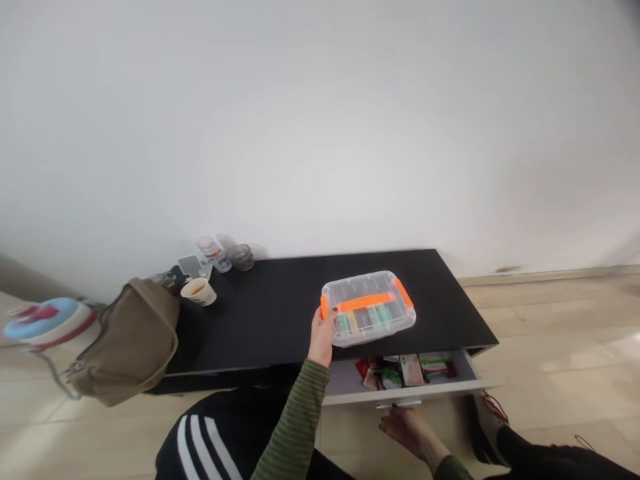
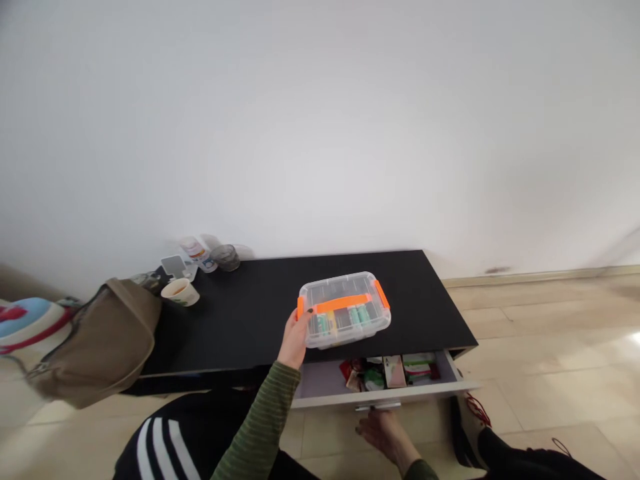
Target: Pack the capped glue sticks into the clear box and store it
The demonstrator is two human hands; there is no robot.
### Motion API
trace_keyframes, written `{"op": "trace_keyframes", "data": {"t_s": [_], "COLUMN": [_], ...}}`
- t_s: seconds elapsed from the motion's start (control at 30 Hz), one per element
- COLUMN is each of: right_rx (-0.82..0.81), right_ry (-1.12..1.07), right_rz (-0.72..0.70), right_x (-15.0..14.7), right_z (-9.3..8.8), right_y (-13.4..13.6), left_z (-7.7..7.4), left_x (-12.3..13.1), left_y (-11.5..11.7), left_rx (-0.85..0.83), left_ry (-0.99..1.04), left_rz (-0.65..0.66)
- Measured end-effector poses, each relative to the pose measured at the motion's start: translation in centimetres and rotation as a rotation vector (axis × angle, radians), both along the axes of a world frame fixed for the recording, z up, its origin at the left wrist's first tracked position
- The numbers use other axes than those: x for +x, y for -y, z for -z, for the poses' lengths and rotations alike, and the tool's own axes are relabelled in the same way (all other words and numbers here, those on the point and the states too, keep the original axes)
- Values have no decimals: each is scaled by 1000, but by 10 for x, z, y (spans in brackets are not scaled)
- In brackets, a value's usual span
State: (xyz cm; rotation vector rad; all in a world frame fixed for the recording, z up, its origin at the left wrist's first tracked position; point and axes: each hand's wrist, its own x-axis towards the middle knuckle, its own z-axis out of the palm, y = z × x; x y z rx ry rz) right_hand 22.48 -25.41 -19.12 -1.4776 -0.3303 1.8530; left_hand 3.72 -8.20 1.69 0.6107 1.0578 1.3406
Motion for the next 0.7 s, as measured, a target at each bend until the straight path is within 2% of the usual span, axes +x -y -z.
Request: {"op": "trace_keyframes", "data": {"t_s": [0.07, 0.13, 0.23, 0.3, 0.37, 0.43, 0.57, 0.7], "right_rx": [-56, 87, 498, 673, 738, 720, 645, 639], "right_ry": [28, 58, 257, 525, 744, 832, 887, 865], "right_rz": [-219, -411, -474, -462, -474, -544, -715, -781], "right_x": [-9, -15, -11, -2, 9, 16, 16, 11], "right_z": [-27, -61, -109, -128, -133, -128, -114, -114], "right_y": [10, 15, 9, 1, -6, -10, -4, 5], "left_z": [-2, -3, -4, -4, -3, -4, -6, -8], "left_x": [1, 2, 3, 3, 1, -2, -11, -17], "left_y": [1, 2, 4, 7, 11, 17, 32, 52], "left_rx": [7, 13, 23, 26, 27, 26, 7, -17], "left_ry": [-3, 2, 6, 1, -1, -1, -14, 2], "left_rz": [-6, -13, -22, -34, -46, -53, -73, -109]}}
